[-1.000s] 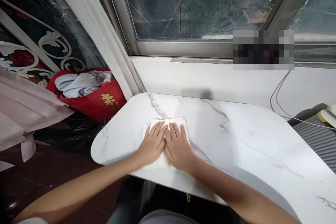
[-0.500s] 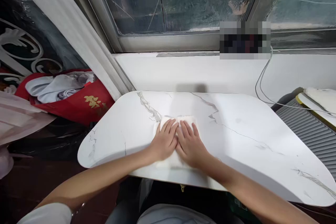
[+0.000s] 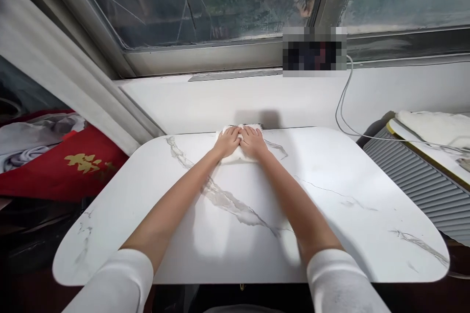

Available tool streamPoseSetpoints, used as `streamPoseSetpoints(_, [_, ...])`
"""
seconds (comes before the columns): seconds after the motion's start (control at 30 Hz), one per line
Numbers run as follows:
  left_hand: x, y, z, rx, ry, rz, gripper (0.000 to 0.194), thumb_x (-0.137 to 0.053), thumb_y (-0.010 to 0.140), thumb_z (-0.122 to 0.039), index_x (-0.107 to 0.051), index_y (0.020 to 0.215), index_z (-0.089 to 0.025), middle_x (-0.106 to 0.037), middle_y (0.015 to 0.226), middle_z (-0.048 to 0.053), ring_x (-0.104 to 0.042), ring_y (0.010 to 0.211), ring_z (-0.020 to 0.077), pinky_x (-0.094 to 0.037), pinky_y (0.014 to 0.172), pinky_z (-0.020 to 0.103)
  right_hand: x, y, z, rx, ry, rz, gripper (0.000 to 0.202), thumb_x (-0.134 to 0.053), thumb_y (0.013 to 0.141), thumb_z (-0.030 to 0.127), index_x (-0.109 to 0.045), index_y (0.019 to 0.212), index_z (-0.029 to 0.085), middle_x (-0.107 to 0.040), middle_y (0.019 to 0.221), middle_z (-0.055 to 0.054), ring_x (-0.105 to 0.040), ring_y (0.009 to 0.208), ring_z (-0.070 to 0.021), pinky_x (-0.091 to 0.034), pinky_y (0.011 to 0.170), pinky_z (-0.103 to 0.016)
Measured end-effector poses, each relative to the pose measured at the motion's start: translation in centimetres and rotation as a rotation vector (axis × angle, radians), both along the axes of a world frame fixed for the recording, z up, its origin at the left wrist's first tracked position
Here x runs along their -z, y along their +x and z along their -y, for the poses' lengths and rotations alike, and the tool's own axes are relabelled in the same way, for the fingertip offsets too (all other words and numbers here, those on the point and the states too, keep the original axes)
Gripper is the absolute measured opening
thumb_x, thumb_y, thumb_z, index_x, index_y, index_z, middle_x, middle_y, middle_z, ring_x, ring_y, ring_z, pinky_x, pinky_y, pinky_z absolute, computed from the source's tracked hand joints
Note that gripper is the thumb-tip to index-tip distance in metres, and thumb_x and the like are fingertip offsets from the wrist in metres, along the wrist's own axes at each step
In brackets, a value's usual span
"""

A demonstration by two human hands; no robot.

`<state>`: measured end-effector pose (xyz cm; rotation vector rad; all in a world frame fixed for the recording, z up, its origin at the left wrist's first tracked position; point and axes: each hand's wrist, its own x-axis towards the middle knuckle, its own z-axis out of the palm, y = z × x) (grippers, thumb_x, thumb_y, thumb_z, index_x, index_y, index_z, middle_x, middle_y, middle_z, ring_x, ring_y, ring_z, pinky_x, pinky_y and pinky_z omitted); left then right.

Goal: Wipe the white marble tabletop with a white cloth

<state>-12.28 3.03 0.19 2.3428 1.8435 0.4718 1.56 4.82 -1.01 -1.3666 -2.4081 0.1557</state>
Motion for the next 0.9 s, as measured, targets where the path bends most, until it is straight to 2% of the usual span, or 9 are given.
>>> streamPoseSetpoints(0.17, [0.3, 0.2, -0.8, 0.005, 0.029, -0.019, 0.044, -0.029, 0.093, -0.024, -0.041, 0.135, -0.019, -0.041, 0.146, 0.008, -0.033, 0.136, 0.0215, -0.024, 0.113, 0.05, -0.2, 0.2, -0.3, 0.011, 0.006, 0.001, 0.048, -0.031, 0.088, 0.023, -0.048, 0.132, 0.017, -0.041, 0.147, -0.011, -0.034, 0.136, -0.0234, -0.022, 0.112, -0.047])
streamPoseSetpoints(0.33, [0.1, 1.3, 1.7, -0.009, 0.019, -0.052, 0.046, -0.026, 0.095, -0.025, -0.038, 0.138, -0.017, -0.036, 0.15, 0.01, -0.028, 0.139, 0.0218, -0.022, 0.113, 0.052, -0.5, 1.3, 2.4, 0.003, -0.007, 0.064, 0.049, -0.027, 0.091, 0.025, -0.044, 0.136, 0.015, -0.037, 0.15, -0.011, -0.03, 0.138, -0.0234, -0.019, 0.113, -0.047])
streamPoseSetpoints(0.47, [-0.2, 3.6, 6.1, 0.038, -0.006, -0.103, 0.049, -0.026, 0.096, -0.028, -0.034, 0.141, -0.012, -0.032, 0.153, 0.012, -0.025, 0.141, 0.0247, -0.019, 0.114, 0.054, -0.6, 4.2, 6.7, -0.053, 0.014, 0.135, 0.051, -0.026, 0.092, 0.026, -0.042, 0.138, 0.009, -0.035, 0.15, -0.015, -0.028, 0.139, -0.0264, -0.018, 0.113, -0.049])
streamPoseSetpoints(0.73, [0.7, 10.0, 18.5, 0.11, 0.063, -0.126, 0.055, -0.027, 0.095, -0.03, -0.033, 0.144, -0.006, -0.029, 0.153, 0.018, -0.023, 0.142, 0.033, -0.019, 0.111, 0.063, -0.4, 11.7, 18.6, -0.18, 0.098, 0.157, 0.052, -0.032, 0.089, 0.023, -0.04, 0.138, 0.009, -0.037, 0.148, -0.016, -0.023, 0.141, -0.0272, -0.019, 0.114, -0.05])
streamPoseSetpoints(0.83, [0.6, 11.4, 21.6, 0.202, 0.06, -0.1, 0.057, -0.028, 0.095, -0.033, -0.03, 0.145, -0.005, -0.025, 0.154, 0.018, -0.02, 0.143, 0.0339, -0.019, 0.111, 0.064, -0.7, 13.6, 22.5, -0.172, 0.109, 0.151, 0.055, -0.035, 0.09, 0.025, -0.033, 0.142, 0.011, -0.032, 0.151, -0.016, -0.018, 0.143, -0.027, -0.018, 0.115, -0.053])
streamPoseSetpoints(0.9, [0.3, 11.9, 22.7, 0.263, 0.039, -0.073, 0.058, -0.028, 0.095, -0.035, -0.029, 0.146, -0.006, -0.024, 0.155, 0.017, -0.018, 0.143, 0.0333, -0.018, 0.112, 0.063, -0.9, 14.4, 24.3, -0.133, 0.106, 0.145, 0.057, -0.035, 0.091, 0.026, -0.025, 0.146, 0.013, -0.03, 0.152, -0.015, -0.017, 0.144, -0.0256, -0.019, 0.115, -0.053])
